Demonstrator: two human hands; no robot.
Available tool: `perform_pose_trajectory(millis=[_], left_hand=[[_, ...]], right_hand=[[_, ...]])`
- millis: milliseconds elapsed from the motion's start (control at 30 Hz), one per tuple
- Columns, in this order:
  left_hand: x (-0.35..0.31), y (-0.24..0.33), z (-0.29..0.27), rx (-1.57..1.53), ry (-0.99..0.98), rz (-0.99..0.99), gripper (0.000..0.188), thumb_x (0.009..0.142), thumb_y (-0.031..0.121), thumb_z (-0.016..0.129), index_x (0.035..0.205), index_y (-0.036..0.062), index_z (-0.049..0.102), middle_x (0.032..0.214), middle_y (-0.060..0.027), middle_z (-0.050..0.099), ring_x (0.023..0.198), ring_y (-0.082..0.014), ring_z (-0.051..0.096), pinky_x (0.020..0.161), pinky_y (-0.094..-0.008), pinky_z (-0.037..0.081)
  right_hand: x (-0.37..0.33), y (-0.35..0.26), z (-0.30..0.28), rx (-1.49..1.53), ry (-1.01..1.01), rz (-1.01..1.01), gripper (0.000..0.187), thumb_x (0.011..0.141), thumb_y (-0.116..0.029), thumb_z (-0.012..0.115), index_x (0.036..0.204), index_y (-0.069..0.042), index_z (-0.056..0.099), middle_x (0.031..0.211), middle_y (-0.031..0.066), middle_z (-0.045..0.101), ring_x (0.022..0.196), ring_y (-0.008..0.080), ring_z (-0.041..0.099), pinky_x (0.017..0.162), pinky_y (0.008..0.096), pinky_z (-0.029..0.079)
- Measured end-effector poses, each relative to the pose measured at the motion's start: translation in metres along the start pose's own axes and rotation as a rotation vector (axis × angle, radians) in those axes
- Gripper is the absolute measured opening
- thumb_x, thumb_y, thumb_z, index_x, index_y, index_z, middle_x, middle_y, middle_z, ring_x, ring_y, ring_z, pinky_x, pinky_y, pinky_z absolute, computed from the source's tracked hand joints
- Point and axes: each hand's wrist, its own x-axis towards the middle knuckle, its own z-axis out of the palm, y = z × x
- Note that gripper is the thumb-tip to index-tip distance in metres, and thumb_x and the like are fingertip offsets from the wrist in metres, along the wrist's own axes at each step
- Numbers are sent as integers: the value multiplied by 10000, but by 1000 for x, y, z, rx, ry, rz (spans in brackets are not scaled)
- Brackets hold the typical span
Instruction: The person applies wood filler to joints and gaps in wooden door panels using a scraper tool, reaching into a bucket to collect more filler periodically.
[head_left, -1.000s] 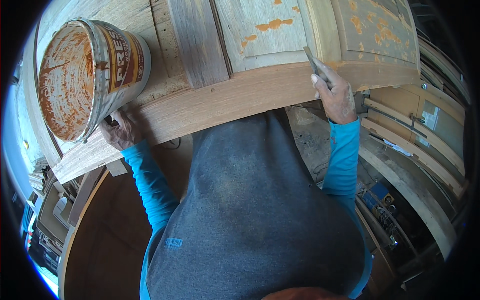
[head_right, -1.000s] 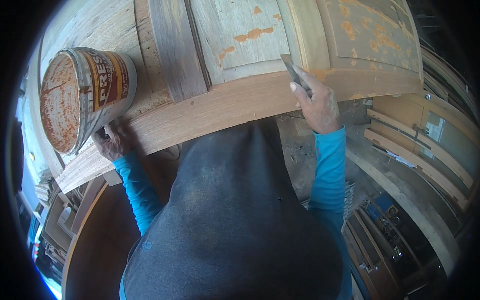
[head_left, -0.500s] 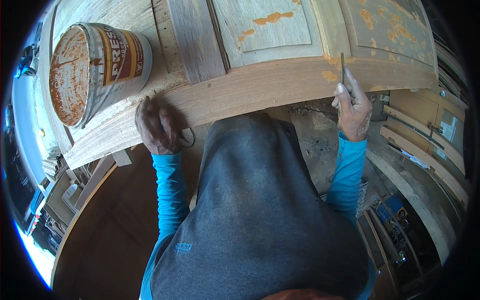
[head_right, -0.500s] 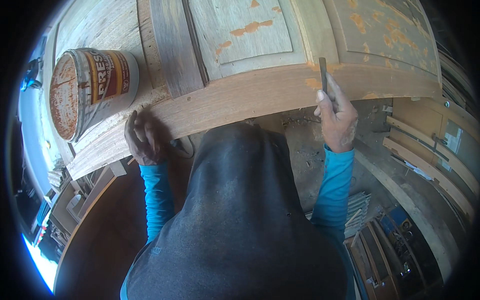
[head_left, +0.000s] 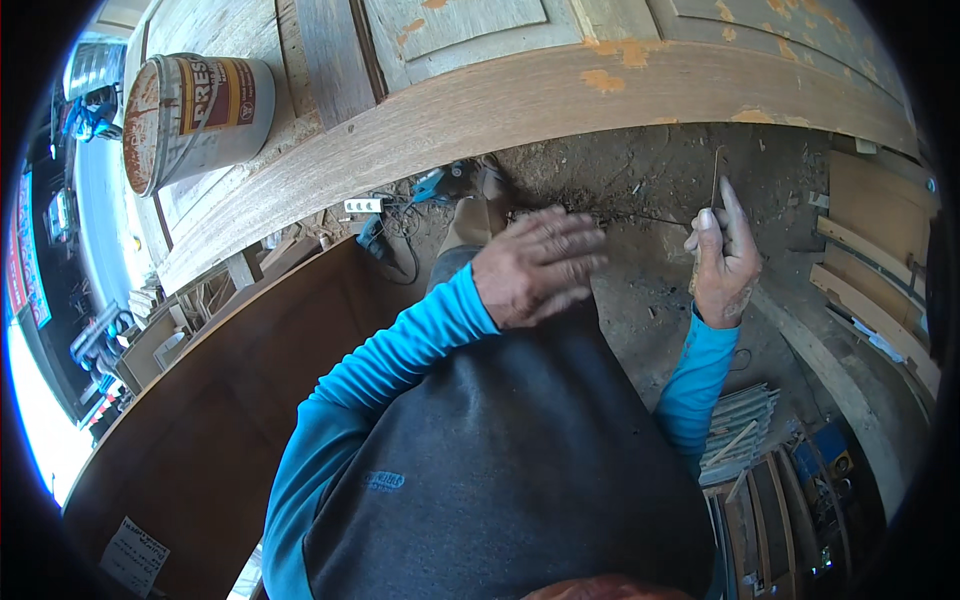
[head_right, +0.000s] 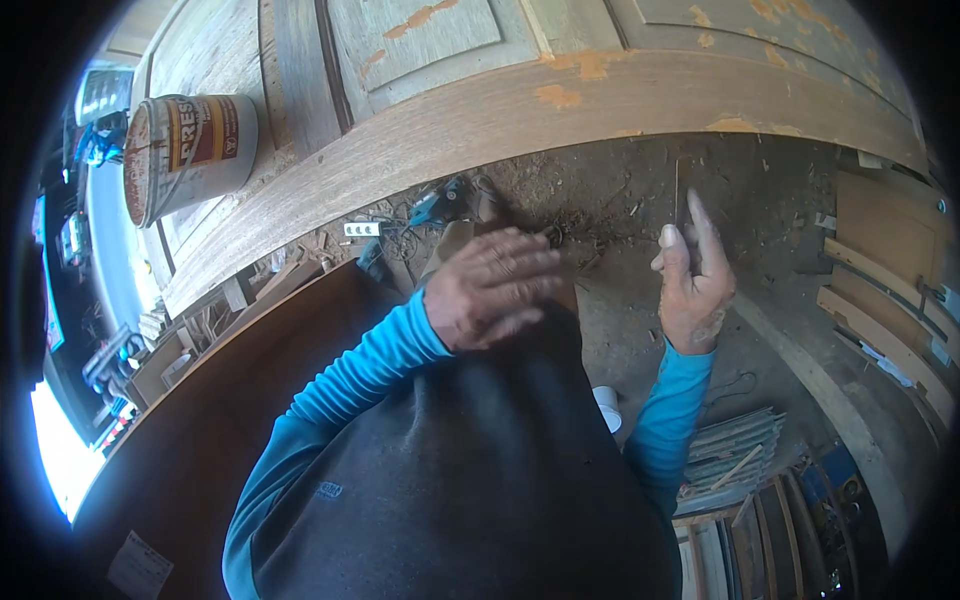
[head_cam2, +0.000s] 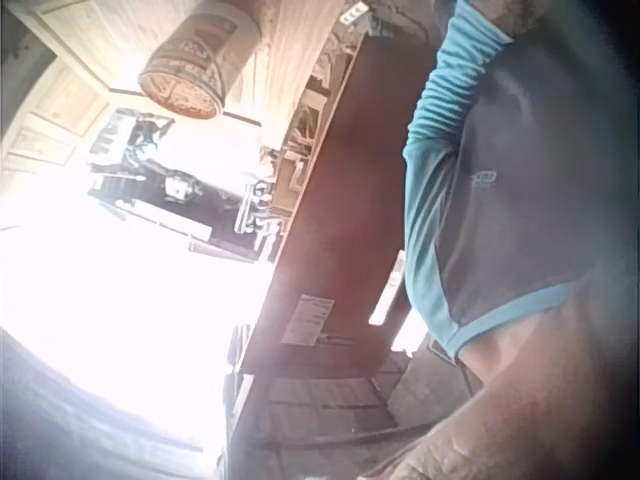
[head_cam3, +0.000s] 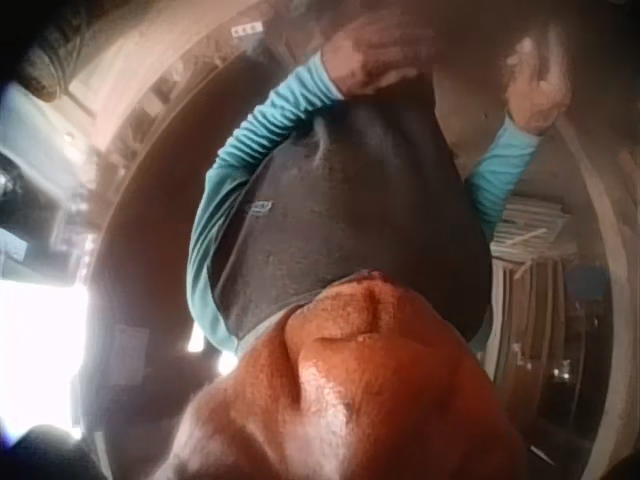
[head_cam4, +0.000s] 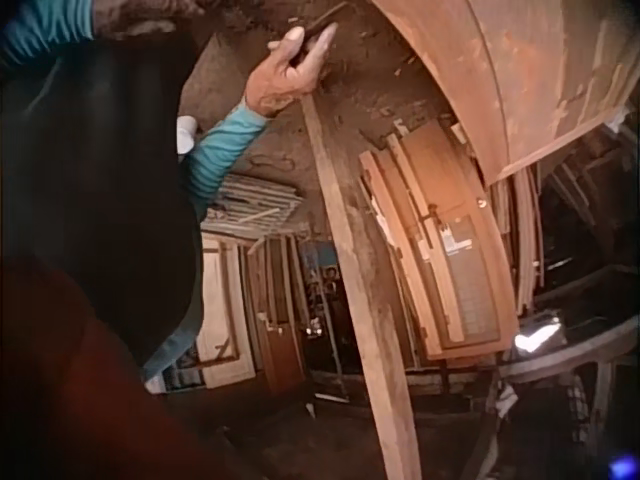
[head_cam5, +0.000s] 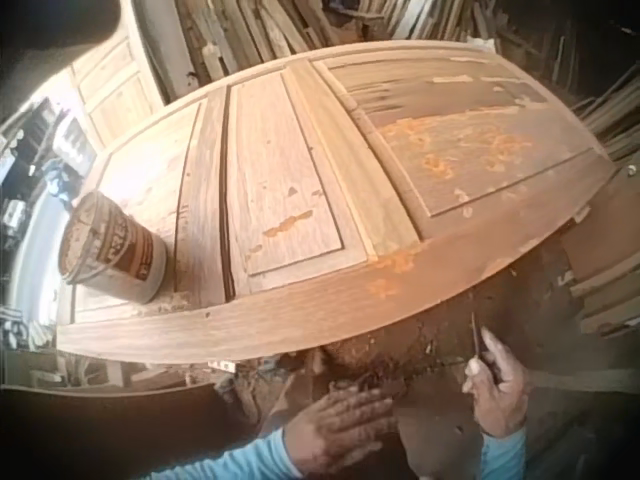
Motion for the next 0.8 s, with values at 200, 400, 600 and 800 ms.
perform_pose_trajectory(millis=[200, 400, 600, 800], left_hand=[[2, -61, -63, 719, 483, -469, 671, 974, 320, 666, 1525, 20, 425, 1564, -257, 429, 1488, -454, 343, 1206, -550, 299], [-11, -79, -11, 787, 403, -528, 772, 1009, 465, 554, 1583, 10, 311, 1637, -275, 301, 1536, -453, 243, 1242, -563, 180], [-19, -27, 1, 270, 138, -125, 502, 943, 255, 704, 1386, 38, 607, 1522, -216, 514, 1458, -402, 430, 1157, -496, 390], [-54, -24, -33, 158, 462, -354, 304, 949, 76, 686, 1242, -6, 684, 1298, -202, 690, 1287, -344, 627, 1078, -427, 495]], right_hand=[[-24, 11, -22, 56, -49, 5, 471, 1024, -171, 644, 1463, -18, 568, 861, 44, 654, 681, 91, 573, 634, 263, 496], [-30, 18, -13, 58, -175, -66, 464, 1034, -196, 633, 1461, -27, 567, 950, 83, 684, 689, 99, 586, 661, 285, 514], [-49, 20, 8, 69, -371, -38, 450, 1043, -187, 602, 1457, -17, 558, 1004, 117, 704, 700, 116, 607, 687, 304, 522], [-55, 30, 27, -3, -375, -65, 445, 1027, -177, 609, 1430, 7, 566, 1303, 247, 669, 1011, 293, 708, 909, 384, 539]])
